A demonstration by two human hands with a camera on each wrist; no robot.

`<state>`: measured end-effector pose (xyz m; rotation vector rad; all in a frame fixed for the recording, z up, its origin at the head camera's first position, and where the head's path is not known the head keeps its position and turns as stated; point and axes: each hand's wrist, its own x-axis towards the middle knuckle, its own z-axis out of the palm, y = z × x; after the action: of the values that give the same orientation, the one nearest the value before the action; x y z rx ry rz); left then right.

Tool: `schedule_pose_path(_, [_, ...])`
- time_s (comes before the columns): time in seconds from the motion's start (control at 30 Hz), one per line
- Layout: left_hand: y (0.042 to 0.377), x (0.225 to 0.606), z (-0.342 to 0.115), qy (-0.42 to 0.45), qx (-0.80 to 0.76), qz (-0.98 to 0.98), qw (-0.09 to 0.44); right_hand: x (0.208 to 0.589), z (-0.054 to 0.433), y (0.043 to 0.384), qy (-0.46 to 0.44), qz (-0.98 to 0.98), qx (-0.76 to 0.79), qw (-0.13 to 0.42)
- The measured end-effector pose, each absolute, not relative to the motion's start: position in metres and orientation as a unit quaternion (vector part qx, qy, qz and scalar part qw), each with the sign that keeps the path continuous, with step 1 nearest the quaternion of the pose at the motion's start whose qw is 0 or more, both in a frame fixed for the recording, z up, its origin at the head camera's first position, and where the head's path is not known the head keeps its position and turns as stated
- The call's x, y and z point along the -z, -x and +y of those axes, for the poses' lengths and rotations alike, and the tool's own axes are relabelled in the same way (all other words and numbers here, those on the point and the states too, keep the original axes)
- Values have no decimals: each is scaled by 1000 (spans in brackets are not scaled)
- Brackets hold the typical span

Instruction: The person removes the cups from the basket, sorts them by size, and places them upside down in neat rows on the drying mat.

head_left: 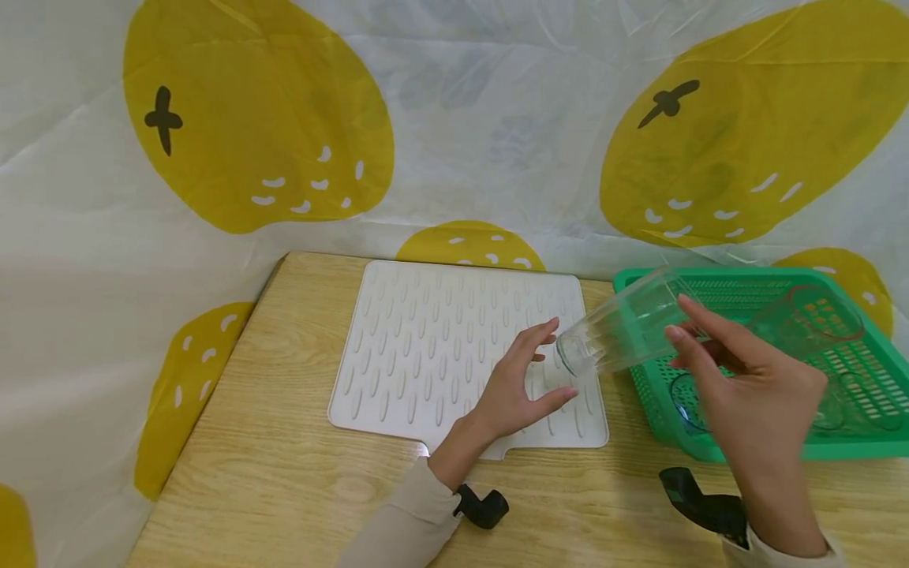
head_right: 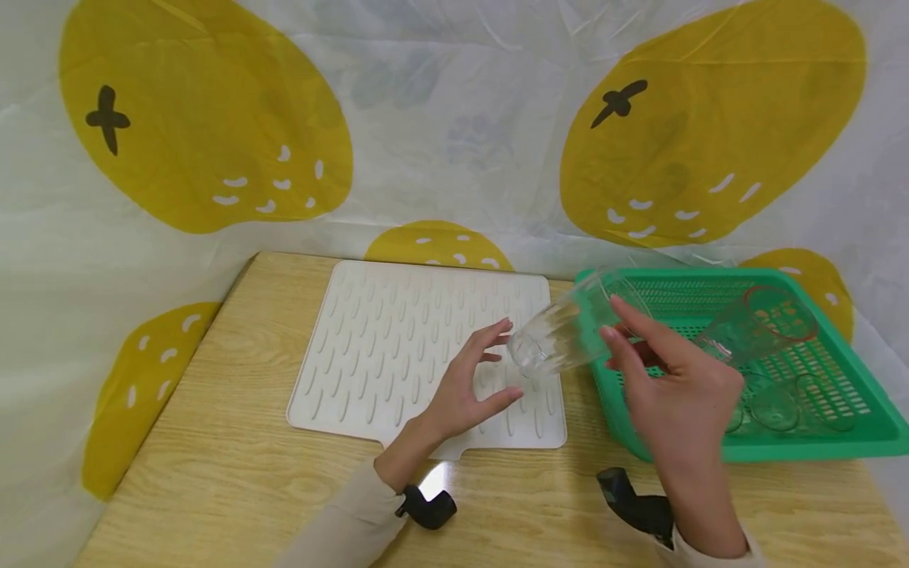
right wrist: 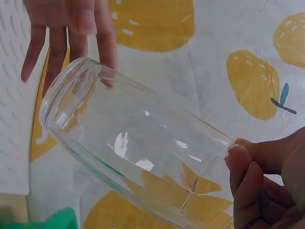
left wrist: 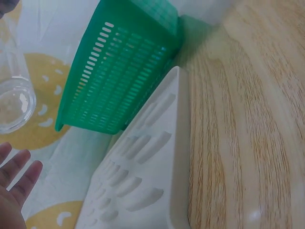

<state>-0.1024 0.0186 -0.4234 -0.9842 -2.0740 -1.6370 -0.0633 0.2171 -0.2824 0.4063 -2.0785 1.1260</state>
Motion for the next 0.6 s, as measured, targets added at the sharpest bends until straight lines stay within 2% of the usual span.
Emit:
schedule_pose_path(0.47, [99, 425, 18, 324, 588, -730, 130, 305, 199, 57, -161, -793, -477, 344])
schedule_pose_path(0.6, [89, 411, 12, 317, 594, -727, 133, 312, 199, 56, -157, -790, -485, 341])
